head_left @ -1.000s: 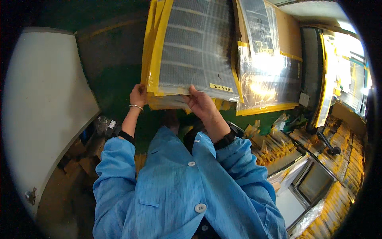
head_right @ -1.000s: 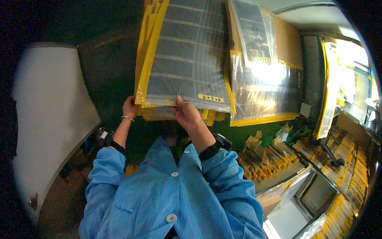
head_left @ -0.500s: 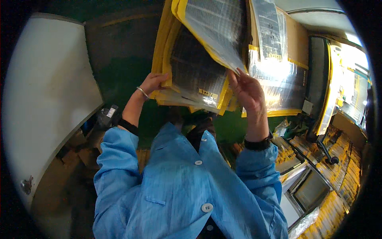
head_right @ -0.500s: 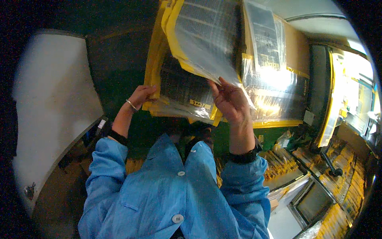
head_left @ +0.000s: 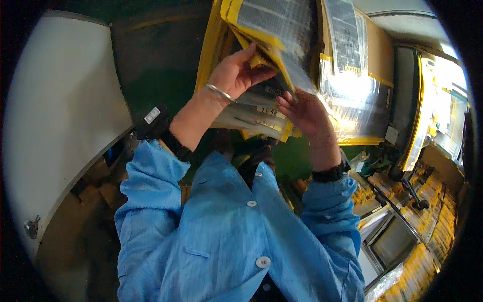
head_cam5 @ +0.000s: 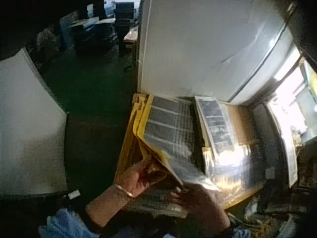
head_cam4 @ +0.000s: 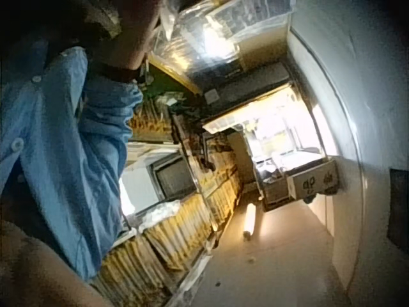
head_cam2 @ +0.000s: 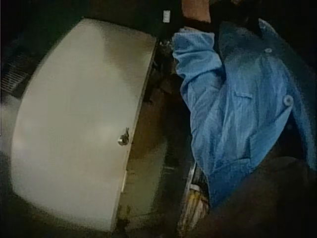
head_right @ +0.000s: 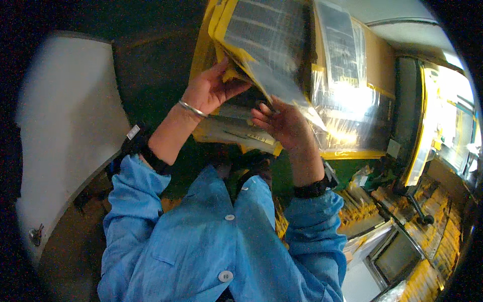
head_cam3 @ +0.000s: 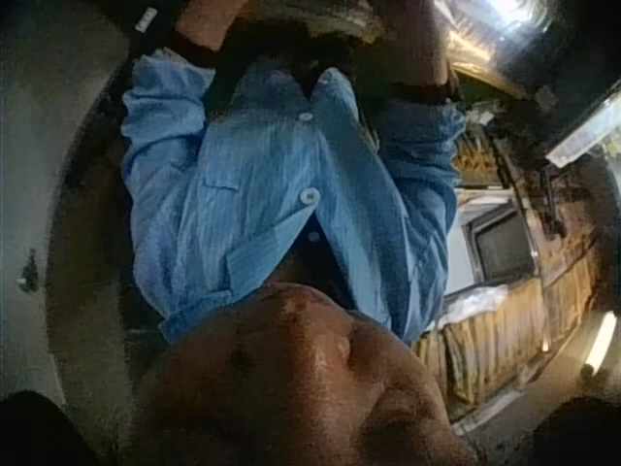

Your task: The person is sorting and organizing metal stencils stored in yellow-bordered plastic sleeves, moving them from a rack to an inspection table.

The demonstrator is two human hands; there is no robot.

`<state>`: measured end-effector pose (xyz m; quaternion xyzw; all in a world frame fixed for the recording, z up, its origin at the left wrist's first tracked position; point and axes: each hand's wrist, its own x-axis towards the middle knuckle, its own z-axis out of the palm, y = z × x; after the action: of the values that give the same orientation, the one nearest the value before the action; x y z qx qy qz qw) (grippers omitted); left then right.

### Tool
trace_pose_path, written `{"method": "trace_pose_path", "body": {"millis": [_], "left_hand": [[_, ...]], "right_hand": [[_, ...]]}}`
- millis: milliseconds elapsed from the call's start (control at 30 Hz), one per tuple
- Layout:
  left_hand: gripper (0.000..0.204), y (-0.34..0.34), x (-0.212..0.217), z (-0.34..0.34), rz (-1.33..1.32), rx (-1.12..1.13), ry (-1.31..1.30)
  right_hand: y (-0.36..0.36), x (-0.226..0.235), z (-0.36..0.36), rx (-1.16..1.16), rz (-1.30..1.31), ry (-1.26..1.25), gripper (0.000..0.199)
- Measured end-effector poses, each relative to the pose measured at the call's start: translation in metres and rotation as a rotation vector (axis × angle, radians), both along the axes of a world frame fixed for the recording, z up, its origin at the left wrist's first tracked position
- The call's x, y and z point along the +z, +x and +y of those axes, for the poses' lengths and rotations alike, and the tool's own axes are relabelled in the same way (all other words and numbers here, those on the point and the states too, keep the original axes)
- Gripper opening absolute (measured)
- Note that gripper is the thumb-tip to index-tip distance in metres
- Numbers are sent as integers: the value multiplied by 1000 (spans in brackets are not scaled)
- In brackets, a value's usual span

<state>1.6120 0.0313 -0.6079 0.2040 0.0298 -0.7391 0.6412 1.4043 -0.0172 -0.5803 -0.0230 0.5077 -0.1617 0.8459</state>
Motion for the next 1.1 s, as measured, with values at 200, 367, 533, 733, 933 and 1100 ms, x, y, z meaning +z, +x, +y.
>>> {"method": "trace_pose_path", "body": {"millis": [200,367,533,733,933,1100], "left_hand": [[39,-2,13,1,-48,-67,-44],[37,46,-77,23,-891,45,371],[34,51,-183,88,-1874,-360,597],[32,25,-165,84,-2097,-424,636],[38,25,-158,67,-2015,-675,539],[35,24,-184,58,-1950,-439,427]], "right_hand": [[-1,10,-18,-48,-86,-251,31],[-11,22,-61,-239,-254,-190,29],[-3,47,-65,-207,-306,-258,35],[6,41,-59,-254,-141,-197,37],[2,43,-58,-252,-185,-196,34],[8,45,-56,-229,-200,-241,31]]}}
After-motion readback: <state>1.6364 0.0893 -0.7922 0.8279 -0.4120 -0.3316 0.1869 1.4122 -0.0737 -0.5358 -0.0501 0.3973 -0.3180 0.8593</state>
